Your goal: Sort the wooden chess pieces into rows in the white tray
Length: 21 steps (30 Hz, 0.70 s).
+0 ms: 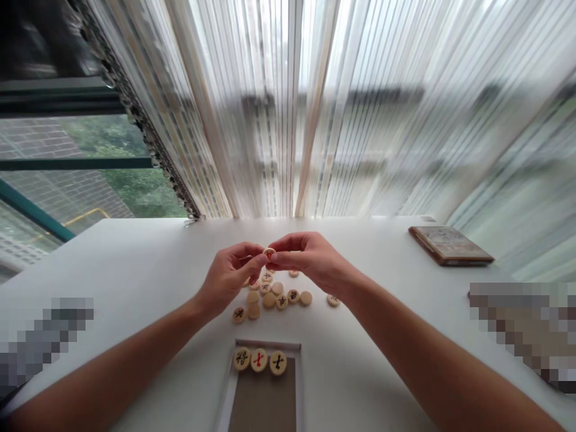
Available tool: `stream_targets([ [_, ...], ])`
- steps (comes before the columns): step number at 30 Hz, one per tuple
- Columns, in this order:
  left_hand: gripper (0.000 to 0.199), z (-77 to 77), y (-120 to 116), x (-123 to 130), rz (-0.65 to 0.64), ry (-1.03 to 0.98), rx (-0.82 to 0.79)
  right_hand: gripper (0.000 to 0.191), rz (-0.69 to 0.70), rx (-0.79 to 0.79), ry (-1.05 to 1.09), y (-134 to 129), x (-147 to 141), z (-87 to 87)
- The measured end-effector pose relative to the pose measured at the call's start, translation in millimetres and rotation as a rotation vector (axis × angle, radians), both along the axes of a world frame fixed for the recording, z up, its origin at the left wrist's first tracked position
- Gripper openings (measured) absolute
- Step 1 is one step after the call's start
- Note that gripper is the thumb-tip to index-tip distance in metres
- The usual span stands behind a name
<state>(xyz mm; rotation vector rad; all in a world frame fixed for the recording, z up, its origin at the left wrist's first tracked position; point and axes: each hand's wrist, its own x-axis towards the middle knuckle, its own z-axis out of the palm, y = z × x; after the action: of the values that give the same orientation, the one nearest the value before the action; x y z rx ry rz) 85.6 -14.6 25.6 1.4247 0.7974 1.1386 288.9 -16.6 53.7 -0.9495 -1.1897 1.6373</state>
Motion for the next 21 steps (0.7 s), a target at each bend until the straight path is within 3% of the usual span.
stream_targets([
  [21, 0.037, 2.0, -2.4, 2.1, 0.082, -0.037, 0.060, 0.036, -0.124, 0.193, -0.184, -1.5, -0.7, 0.0],
])
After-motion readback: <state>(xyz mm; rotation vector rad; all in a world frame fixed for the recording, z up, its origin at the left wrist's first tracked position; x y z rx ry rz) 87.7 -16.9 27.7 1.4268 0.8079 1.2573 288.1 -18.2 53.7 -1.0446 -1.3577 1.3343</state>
